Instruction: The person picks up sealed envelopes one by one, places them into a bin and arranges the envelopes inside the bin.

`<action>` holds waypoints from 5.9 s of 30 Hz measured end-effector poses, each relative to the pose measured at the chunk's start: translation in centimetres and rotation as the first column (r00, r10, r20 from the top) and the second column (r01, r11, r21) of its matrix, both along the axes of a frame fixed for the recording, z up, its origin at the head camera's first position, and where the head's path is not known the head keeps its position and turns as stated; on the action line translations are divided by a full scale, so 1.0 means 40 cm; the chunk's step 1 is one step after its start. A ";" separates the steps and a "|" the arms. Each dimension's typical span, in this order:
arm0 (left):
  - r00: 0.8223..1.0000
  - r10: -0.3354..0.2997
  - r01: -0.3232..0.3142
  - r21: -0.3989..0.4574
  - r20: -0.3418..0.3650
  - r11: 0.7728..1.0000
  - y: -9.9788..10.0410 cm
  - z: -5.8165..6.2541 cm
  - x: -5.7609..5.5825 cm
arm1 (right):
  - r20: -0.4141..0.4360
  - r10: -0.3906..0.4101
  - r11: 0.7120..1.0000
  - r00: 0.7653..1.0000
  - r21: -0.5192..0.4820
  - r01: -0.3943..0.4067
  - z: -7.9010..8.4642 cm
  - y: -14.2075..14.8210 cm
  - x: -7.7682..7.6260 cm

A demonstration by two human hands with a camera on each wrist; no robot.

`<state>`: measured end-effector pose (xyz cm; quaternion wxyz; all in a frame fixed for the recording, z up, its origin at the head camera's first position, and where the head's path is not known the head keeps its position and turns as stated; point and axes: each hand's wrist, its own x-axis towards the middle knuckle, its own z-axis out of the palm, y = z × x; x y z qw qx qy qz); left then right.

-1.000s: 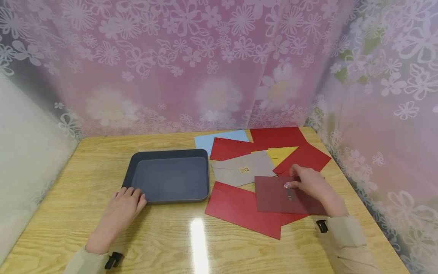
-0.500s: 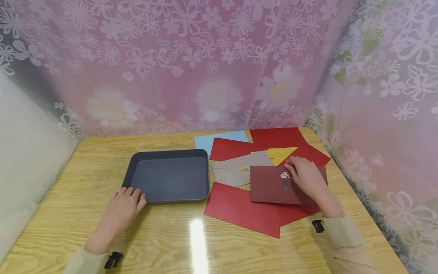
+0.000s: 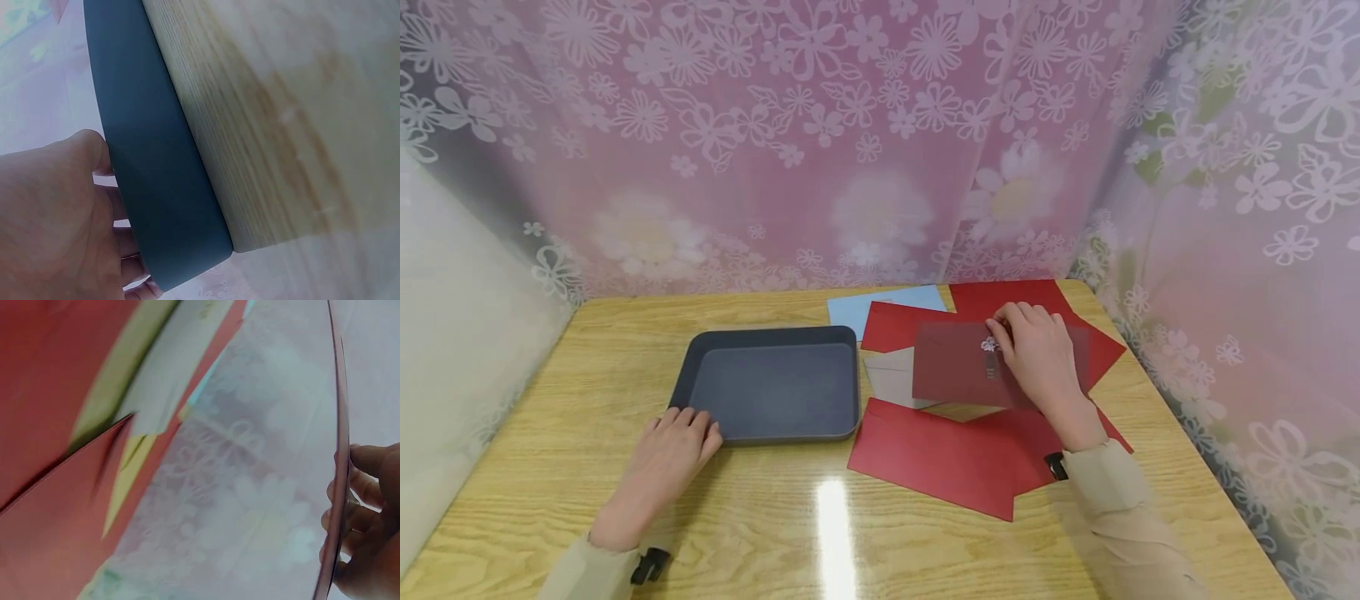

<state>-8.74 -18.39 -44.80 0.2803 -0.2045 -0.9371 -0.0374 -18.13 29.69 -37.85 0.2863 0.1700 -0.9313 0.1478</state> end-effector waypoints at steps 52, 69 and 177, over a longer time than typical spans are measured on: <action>0.994 0.005 -0.003 0.020 -0.105 1.000 -0.006 -0.017 -0.011 | 0.264 0.428 0.881 0.865 -0.335 -0.334 -0.073 -0.584 -0.021; 0.995 0.024 -0.022 0.017 -0.093 1.000 0.001 -0.011 -0.002 | 0.473 0.411 0.888 0.779 -0.014 -0.459 -0.115 -0.558 -0.041; 0.995 0.022 -0.020 0.023 -0.100 1.000 0.013 -0.010 0.007 | -0.079 0.182 0.967 0.980 0.193 -0.164 -0.066 -0.080 0.086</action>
